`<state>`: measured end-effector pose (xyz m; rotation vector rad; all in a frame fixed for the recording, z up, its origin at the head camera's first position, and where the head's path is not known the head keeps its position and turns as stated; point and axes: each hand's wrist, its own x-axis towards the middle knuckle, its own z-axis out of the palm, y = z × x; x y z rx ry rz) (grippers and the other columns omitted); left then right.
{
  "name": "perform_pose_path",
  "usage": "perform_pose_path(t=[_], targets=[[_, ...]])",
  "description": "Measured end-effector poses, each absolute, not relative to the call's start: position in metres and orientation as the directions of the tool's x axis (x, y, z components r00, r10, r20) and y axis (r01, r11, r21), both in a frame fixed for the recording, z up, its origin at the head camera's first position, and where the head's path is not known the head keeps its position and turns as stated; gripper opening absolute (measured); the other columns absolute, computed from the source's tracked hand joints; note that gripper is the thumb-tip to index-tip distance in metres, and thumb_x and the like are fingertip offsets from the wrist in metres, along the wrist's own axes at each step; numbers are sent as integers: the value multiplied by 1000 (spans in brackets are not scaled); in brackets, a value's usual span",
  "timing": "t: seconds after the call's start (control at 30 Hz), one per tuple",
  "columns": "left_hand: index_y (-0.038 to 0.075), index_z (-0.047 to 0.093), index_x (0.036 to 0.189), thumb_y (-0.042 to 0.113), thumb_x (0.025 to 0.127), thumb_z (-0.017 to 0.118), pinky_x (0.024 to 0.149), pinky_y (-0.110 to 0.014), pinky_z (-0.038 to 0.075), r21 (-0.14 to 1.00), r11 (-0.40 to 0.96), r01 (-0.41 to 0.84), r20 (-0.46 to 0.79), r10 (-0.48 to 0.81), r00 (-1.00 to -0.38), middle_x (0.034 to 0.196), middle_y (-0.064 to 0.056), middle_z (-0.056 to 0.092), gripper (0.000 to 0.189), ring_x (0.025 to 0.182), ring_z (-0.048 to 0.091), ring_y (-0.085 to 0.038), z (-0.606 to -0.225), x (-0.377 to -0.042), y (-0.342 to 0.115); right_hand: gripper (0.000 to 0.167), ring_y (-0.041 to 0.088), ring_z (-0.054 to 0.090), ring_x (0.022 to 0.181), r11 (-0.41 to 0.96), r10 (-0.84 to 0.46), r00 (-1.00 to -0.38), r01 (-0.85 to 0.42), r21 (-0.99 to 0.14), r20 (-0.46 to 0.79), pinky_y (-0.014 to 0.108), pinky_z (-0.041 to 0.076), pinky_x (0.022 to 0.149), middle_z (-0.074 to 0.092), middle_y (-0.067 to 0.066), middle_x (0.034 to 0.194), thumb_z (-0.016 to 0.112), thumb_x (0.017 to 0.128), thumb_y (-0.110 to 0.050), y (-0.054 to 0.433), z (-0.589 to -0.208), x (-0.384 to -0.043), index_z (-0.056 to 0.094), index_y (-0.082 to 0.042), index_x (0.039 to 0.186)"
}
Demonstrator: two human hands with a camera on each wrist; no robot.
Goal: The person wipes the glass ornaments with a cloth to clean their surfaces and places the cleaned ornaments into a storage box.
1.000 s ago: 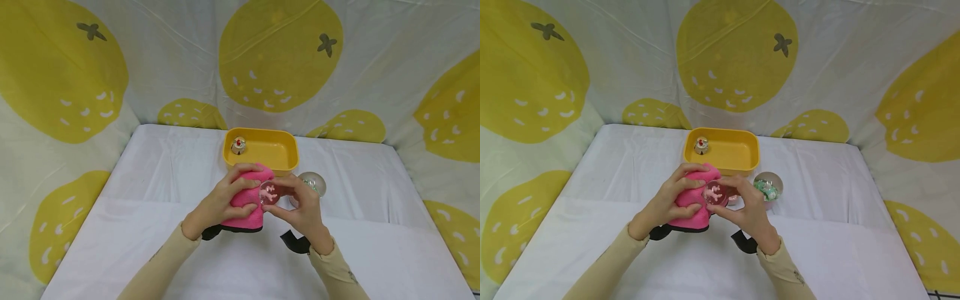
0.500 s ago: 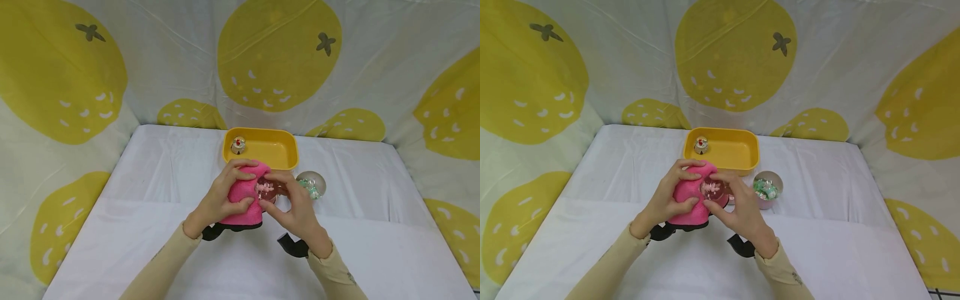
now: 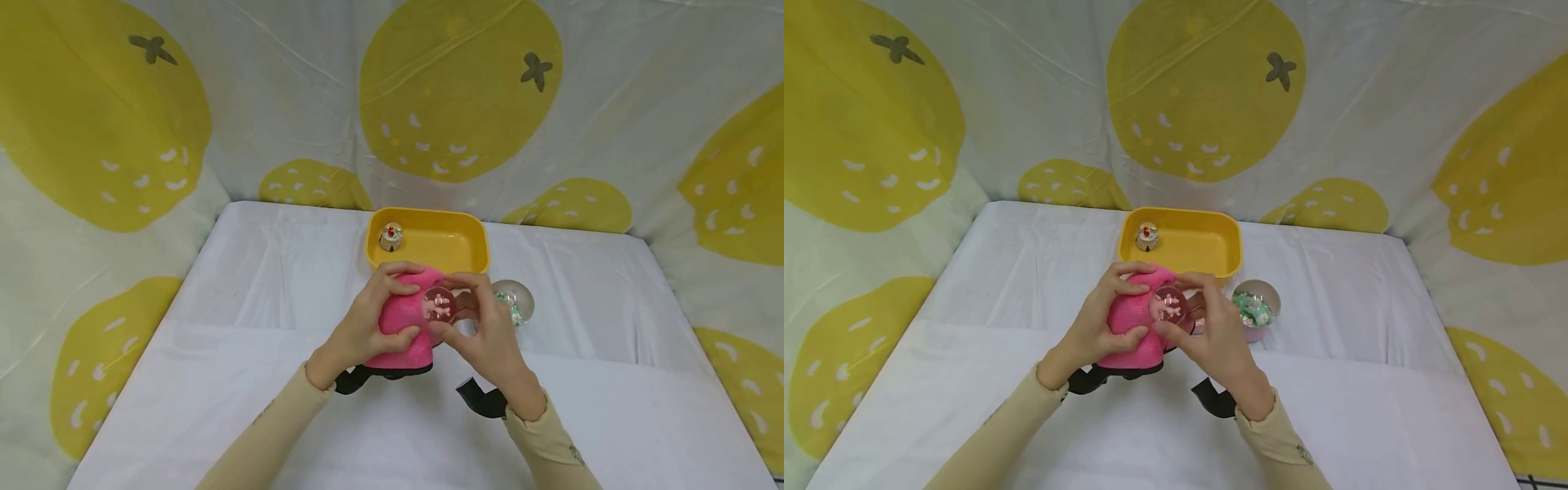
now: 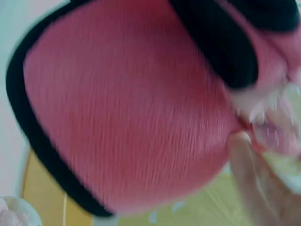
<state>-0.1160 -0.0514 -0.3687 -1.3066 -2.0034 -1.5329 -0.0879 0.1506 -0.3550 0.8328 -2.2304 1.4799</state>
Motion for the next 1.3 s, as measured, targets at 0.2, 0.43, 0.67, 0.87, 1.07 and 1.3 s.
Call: perform_pose_path(t=[0.2, 0.43, 0.67, 0.87, 1.07, 1.3], targets=[[2, 45, 115, 4, 77, 71, 87, -34, 52, 618, -33, 785, 698, 483, -529, 130, -20, 44, 46, 121, 44, -32, -366, -119, -54, 54, 20, 57, 105, 161, -366, -603, -791, -590, 709, 22, 50, 86, 61, 17, 111, 70, 85, -35, 158, -356, -95, 58, 7, 116], [5, 44, 117, 12, 83, 70, 86, -27, 51, 513, 67, 856, 706, 534, -465, 133, -18, 40, 43, 121, 45, -32, -364, -114, -53, 57, 13, 63, 86, 173, -286, -603, -797, -578, 745, 18, 52, 75, 64, 17, 99, 73, 79, -38, 156, -360, -94, 60, 10, 108], [3, 44, 117, 13, 80, 75, 89, -29, 50, 446, 158, 881, 710, 538, -455, 133, -19, 39, 49, 121, 46, -32, -366, -110, -52, 55, 10, 59, 63, 272, -197, -740, -671, -690, 643, 17, 51, 55, 65, 8, 83, 69, 83, -46, 148, -362, -87, 59, 5, 102], [2, 43, 116, 11, 79, 76, 90, -30, 50, 444, 159, 882, 727, 512, -458, 132, -20, 39, 50, 121, 46, -33, -371, -108, -46, 54, 6, 47, 41, 357, -90, -790, -594, -721, 607, 17, 41, 38, 53, 0, 61, 62, 87, -51, 140, -364, -84, 55, 2, 93], [2, 45, 114, 4, 75, 71, 88, -34, 51, 607, 20, 794, 712, 429, -555, 133, -19, 42, 48, 121, 44, -32, -370, -114, -48, 61, 15, 62, 78, 284, -239, -756, -654, -701, 609, 18, 53, 68, 61, 12, 100, 65, 87, -47, 148, -362, -86, 52, 5, 118], [3, 43, 115, 2, 76, 72, 89, -36, 49, 626, -23, 780, 688, 487, -538, 133, -19, 41, 48, 123, 41, -33, -363, -117, -54, 54, 22, 54, 110, 137, -360, -555, -827, -546, 750, 23, 50, 86, 55, 22, 115, 71, 87, -30, 158, -365, -95, 55, 10, 119]])
